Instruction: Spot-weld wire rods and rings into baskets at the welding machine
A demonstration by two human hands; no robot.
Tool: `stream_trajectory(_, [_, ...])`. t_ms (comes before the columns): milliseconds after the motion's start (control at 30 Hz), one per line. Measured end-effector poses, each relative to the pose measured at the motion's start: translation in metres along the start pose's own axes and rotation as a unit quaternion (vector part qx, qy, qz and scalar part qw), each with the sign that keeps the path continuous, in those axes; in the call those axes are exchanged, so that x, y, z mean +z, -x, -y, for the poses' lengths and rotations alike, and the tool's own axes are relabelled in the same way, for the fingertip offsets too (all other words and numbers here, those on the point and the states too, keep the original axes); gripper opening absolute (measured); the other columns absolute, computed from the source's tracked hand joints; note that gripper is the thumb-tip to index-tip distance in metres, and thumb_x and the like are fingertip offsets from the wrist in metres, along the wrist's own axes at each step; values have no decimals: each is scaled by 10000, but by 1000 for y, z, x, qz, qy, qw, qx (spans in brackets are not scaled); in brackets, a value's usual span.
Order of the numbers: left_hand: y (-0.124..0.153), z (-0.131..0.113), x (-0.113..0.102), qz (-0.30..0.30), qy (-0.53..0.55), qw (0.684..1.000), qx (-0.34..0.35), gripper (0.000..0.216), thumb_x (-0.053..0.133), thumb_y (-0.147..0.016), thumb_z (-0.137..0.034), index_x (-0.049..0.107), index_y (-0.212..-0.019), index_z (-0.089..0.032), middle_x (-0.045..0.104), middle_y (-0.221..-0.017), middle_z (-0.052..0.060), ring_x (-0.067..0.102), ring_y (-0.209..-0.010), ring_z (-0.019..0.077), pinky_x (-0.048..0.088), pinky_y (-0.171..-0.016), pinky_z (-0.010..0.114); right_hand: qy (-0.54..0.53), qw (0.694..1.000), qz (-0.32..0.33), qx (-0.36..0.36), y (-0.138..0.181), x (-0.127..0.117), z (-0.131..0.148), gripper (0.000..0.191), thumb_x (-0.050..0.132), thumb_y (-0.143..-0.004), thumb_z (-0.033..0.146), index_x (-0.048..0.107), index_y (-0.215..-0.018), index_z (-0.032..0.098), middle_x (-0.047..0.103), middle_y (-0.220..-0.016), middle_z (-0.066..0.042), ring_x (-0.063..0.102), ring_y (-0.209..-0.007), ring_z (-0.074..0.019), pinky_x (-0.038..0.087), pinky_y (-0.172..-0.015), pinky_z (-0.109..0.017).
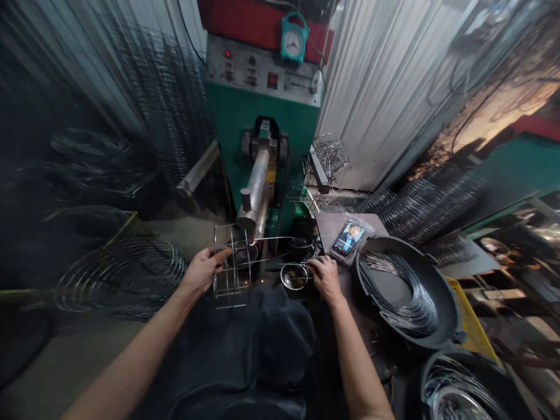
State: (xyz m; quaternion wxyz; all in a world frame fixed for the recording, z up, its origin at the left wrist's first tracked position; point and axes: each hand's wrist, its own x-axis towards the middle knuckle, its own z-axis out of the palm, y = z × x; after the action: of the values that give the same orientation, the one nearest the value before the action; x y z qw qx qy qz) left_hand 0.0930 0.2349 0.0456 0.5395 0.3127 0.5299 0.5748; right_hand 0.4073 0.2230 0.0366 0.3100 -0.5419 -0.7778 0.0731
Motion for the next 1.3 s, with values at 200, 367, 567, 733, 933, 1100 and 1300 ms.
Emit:
stream_trajectory(200, [2,7,5,2,2,1000,-22,438,795,-421,-410,611,-714,-142,535,-617,-25,376,-469,48,235,-383,173,-137,988,-8,-74,-24,28,40,242,454,-887,291,666,-1001,270,586,-921,-66,538,-897,-195,461,-787,-335])
stream_trajectory(367, [4,4,4,21,20,999,-35,403,795,-429,-357,615,-710,-132,478,-565,-38,364,-476,50,219,-378,165,-139,985,-48,-86,-44,49,46,179,531,-848,295,696,-913,271,565,-934,-68,508,-947,-212,448,-837,-378])
stream_trajectory(567, [1,-3,4,34,42,997,-51,398,808,-391,-336,610,-663,-124,466,-549,-35,343,-470,45,193,-364,162,-122,987,-38,-101,-49,52,46,166,538,-841,269,698,-884,278,557,-1058,-63,469,-1036,-225,421,-902,-399])
stream_trajectory(733, [-2,-5,5,41,60,996,-58,409,823,-365,-330,611,-643,-117,460,-533,-35,340,-471,44,198,-353,154,-113,987,-26,-107,-53,49,43,168,532,-848,267,695,-888,266,569,-1081,-67,472,-1043,-225,417,-908,-413])
stream_trajectory(933, [-7,-6,5,43,71,994,-64,420,831,-345,-310,620,-646,-107,472,-533,-32,338,-472,41,195,-337,140,-118,982,-33,-141,-59,50,39,162,534,-854,275,686,-902,243,567,-1081,-74,481,-1047,-211,426,-900,-391])
stream_trajectory(1100, [-11,-6,7,43,75,994,-67,414,829,-337,-310,616,-628,-107,458,-506,-37,331,-457,39,176,-330,140,-114,983,-33,-143,-63,53,34,163,531,-857,277,684,-902,244,572,-1076,-72,489,-1039,-207,427,-892,-382])
stream_trajectory(1300, [-20,-8,10,43,79,994,-69,404,828,-324,-295,616,-608,-101,471,-522,-26,330,-459,38,177,-329,140,-113,984,-22,-138,-72,54,30,161,537,-852,280,686,-897,242,584,-1060,-70,489,-1039,-209,411,-906,-387])
